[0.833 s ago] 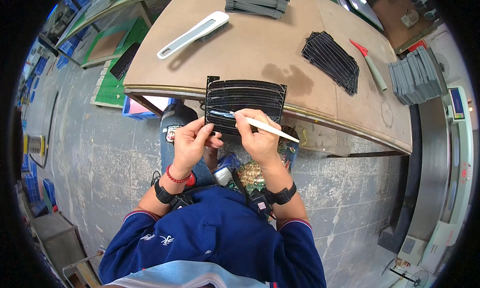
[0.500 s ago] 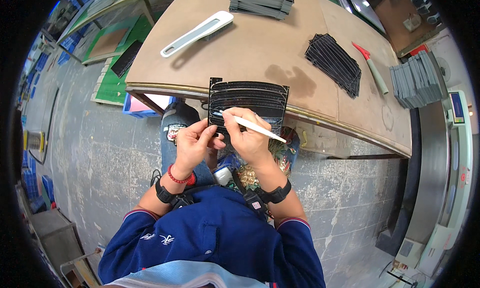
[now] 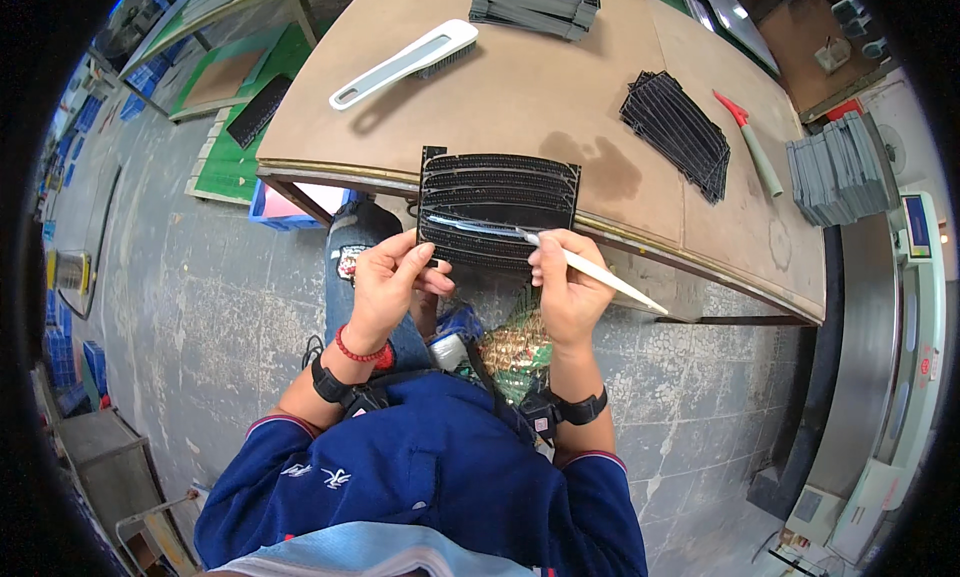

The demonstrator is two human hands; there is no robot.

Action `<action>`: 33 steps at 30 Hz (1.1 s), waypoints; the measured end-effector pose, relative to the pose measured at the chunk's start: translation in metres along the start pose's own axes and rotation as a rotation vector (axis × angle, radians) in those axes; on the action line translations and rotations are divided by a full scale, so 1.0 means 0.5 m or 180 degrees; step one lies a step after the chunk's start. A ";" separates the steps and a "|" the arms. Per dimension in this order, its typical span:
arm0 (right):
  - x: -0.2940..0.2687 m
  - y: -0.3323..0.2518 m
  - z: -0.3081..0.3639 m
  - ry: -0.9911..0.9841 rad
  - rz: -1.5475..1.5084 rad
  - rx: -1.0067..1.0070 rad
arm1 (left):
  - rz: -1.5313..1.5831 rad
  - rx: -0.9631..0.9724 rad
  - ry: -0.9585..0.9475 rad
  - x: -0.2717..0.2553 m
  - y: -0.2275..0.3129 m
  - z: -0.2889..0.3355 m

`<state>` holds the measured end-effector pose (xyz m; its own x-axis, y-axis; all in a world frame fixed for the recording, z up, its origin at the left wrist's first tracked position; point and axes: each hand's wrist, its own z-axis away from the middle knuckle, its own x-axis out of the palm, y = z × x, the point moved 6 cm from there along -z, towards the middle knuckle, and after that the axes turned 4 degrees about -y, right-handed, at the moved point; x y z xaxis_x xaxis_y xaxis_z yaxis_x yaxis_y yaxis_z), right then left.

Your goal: The recorder brushes dust off metal heat sinks or grills and then uses a white marking pen to write on one of them.

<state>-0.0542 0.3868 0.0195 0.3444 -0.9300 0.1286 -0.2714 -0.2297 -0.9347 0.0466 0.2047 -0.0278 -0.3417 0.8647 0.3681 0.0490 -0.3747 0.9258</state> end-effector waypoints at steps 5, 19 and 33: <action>-0.029 0.009 0.020 0.0125 0.0032 -0.0009 | 0.0011 0.0039 0.0087 -0.008 0.001 -0.011; -0.017 0.005 -0.014 0.0065 0.0199 -0.0065 | -0.0075 0.0060 0.0146 -0.013 0.004 -0.007; -0.037 0.010 0.008 -0.0052 0.0380 -0.0096 | 0.0012 0.0073 0.0077 -0.007 0.008 -0.007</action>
<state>-0.0581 0.4038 0.0109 0.3225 -0.9465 0.0114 -0.3380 -0.1264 -0.9326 0.0448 0.1989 -0.0258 -0.3640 0.8549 0.3696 0.0718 -0.3698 0.9263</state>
